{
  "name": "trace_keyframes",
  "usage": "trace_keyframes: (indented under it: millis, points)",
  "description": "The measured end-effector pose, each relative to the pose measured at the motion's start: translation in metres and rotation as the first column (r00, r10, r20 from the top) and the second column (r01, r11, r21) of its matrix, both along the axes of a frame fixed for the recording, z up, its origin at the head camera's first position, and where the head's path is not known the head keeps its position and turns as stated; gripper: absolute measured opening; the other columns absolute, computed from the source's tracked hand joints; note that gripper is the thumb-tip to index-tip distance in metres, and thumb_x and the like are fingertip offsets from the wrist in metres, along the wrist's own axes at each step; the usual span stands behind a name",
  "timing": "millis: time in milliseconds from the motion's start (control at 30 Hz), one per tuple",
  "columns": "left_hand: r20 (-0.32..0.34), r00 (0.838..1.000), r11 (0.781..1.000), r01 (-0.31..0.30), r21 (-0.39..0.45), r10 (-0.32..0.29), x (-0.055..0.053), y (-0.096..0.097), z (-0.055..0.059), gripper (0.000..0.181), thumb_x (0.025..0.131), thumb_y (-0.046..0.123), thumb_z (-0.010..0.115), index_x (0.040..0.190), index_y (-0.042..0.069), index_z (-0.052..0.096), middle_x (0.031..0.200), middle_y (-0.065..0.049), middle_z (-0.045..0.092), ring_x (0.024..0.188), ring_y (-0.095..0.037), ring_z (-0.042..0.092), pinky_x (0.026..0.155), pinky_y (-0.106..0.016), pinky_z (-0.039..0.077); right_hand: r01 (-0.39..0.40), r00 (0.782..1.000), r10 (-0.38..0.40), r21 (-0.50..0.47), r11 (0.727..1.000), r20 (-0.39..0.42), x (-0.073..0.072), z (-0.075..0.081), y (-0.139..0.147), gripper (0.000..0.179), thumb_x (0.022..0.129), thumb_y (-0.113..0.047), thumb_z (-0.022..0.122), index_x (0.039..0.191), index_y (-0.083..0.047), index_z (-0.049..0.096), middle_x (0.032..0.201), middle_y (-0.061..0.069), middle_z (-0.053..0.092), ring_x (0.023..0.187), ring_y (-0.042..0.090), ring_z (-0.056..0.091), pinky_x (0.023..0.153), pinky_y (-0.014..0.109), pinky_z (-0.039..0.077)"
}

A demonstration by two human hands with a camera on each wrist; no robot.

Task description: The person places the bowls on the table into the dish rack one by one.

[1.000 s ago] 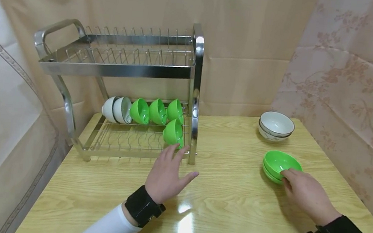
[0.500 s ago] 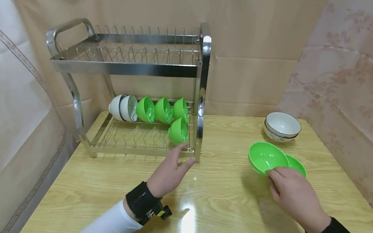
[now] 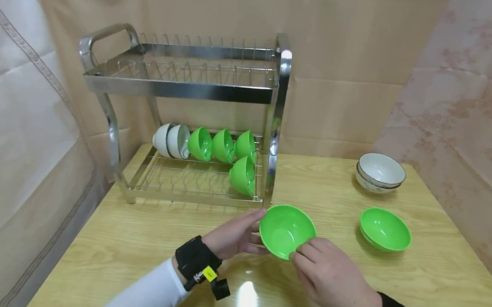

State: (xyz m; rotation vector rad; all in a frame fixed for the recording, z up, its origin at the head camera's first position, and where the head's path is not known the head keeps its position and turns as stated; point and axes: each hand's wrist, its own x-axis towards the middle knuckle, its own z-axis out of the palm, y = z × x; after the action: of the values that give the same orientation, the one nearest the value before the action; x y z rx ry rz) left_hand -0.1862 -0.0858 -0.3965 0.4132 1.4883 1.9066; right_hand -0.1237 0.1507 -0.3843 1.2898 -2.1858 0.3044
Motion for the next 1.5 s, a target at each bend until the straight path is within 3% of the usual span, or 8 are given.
trace_keyframes:
  millis: [167, 333, 600, 833, 967, 1100, 1233, 1500]
  points:
    - [0.045, 0.999, 1.0, 0.01, 0.003, -0.01, -0.004, 0.0, -0.003, 0.056, 0.104, 0.041, 0.035, 0.145, 0.004, 0.032, 0.121, -0.026, 0.056, 0.104, -0.036, 0.059, 0.095, -0.054, 0.046, -0.013, 1.0, 0.014, -0.018, 1.0, 0.025, 0.002, -0.004, -0.005, 0.033, 0.1, -0.018, 0.039, 0.088, -0.01, 0.068, 0.081, -0.003, 0.061, 0.078, 0.015, 0.054, 0.067, 0.034, 0.053]
    - [0.063, 0.998, 1.0, -0.003, 0.003, 0.003, -0.005, -0.002, -0.005, 0.049, 0.104, 0.032, 0.038, 0.144, 0.003, 0.031, 0.117, -0.02, 0.058, 0.101, -0.033, 0.06, 0.093, -0.051, 0.049, -0.017, 0.998, 0.018, -0.026, 1.0, 0.054, 0.003, -0.007, -0.005, 0.014, 0.09, -0.012, 0.054, 0.089, -0.01, 0.068, 0.083, -0.003, 0.061, 0.08, 0.014, 0.054, 0.069, 0.035, 0.053]
    - [0.069, 0.998, 1.0, -0.006, 0.016, 0.005, -0.004, -0.013, -0.003, 0.046, 0.105, 0.025, 0.039, 0.146, 0.006, 0.027, 0.126, -0.022, 0.053, 0.107, -0.035, 0.057, 0.093, -0.05, 0.049, -0.045, 0.998, 0.049, -0.063, 0.997, 0.05, -0.003, -0.014, -0.009, 0.043, 0.105, -0.025, 0.031, 0.088, -0.01, 0.068, 0.087, -0.003, 0.06, 0.087, 0.015, 0.055, 0.077, 0.034, 0.053]
    - [0.048, 0.996, 0.997, -0.081, -0.008, 0.081, 0.004, -0.032, 0.002, 0.049, 0.104, 0.023, 0.042, 0.148, 0.008, 0.025, 0.132, -0.024, 0.048, 0.109, -0.034, 0.056, 0.094, -0.052, 0.048, -0.076, 0.992, 0.082, -0.068, 0.995, 0.093, -0.012, -0.021, -0.016, 0.025, 0.098, -0.019, 0.045, 0.104, -0.007, 0.067, 0.107, 0.008, 0.065, 0.108, 0.024, 0.054, 0.09, 0.044, 0.052]
    - [-0.032, 0.98, 0.979, -0.197, -0.049, 0.195, 0.008, -0.045, 0.005, 0.05, 0.102, 0.024, 0.048, 0.146, 0.009, 0.027, 0.133, -0.027, 0.046, 0.109, -0.033, 0.056, 0.095, -0.054, 0.046, -0.026, 0.99, 0.032, -0.049, 0.998, 0.139, -0.015, -0.024, -0.019, 0.033, 0.096, -0.026, 0.055, 0.121, -0.005, 0.061, 0.124, 0.013, 0.059, 0.12, 0.027, 0.047, 0.095, 0.05, 0.047]
    - [-0.14, 0.929, 0.928, -0.357, -0.108, 0.342, 0.011, -0.057, 0.011, 0.052, 0.099, 0.025, 0.056, 0.142, 0.011, 0.03, 0.128, -0.027, 0.045, 0.107, -0.03, 0.056, 0.093, -0.05, 0.049, 0.038, 0.978, -0.037, 0.0, 0.999, 0.207, -0.02, -0.029, -0.022, 0.052, 0.092, -0.04, 0.062, 0.132, -0.008, 0.055, 0.135, 0.014, 0.053, 0.128, 0.025, 0.038, 0.102, 0.052, 0.04]
    - [-0.267, 0.855, 0.85, -0.496, -0.175, 0.444, 0.015, -0.068, 0.019, 0.055, 0.096, 0.027, 0.062, 0.14, 0.015, 0.032, 0.128, -0.022, 0.042, 0.107, -0.028, 0.056, 0.092, -0.047, 0.051, 0.071, 0.957, -0.095, 0.095, 0.993, 0.276, -0.027, -0.038, -0.026, 0.062, 0.09, -0.052, 0.059, 0.137, -0.013, 0.052, 0.141, 0.011, 0.048, 0.133, 0.023, 0.03, 0.106, 0.051, 0.035]
    - [-0.564, 0.679, 0.615, -0.71, -0.342, 0.471, 0.006, -0.084, 0.031, 0.064, 0.088, 0.039, 0.07, 0.135, 0.02, 0.032, 0.123, -0.014, 0.041, 0.109, -0.027, 0.046, 0.08, -0.043, 0.05, 0.032, 0.941, -0.079, 0.145, 0.989, 0.33, -0.038, -0.053, -0.04, 0.064, 0.089, -0.055, 0.06, 0.139, -0.018, 0.05, 0.144, 0.009, 0.044, 0.136, 0.022, 0.024, 0.11, 0.052, 0.029]
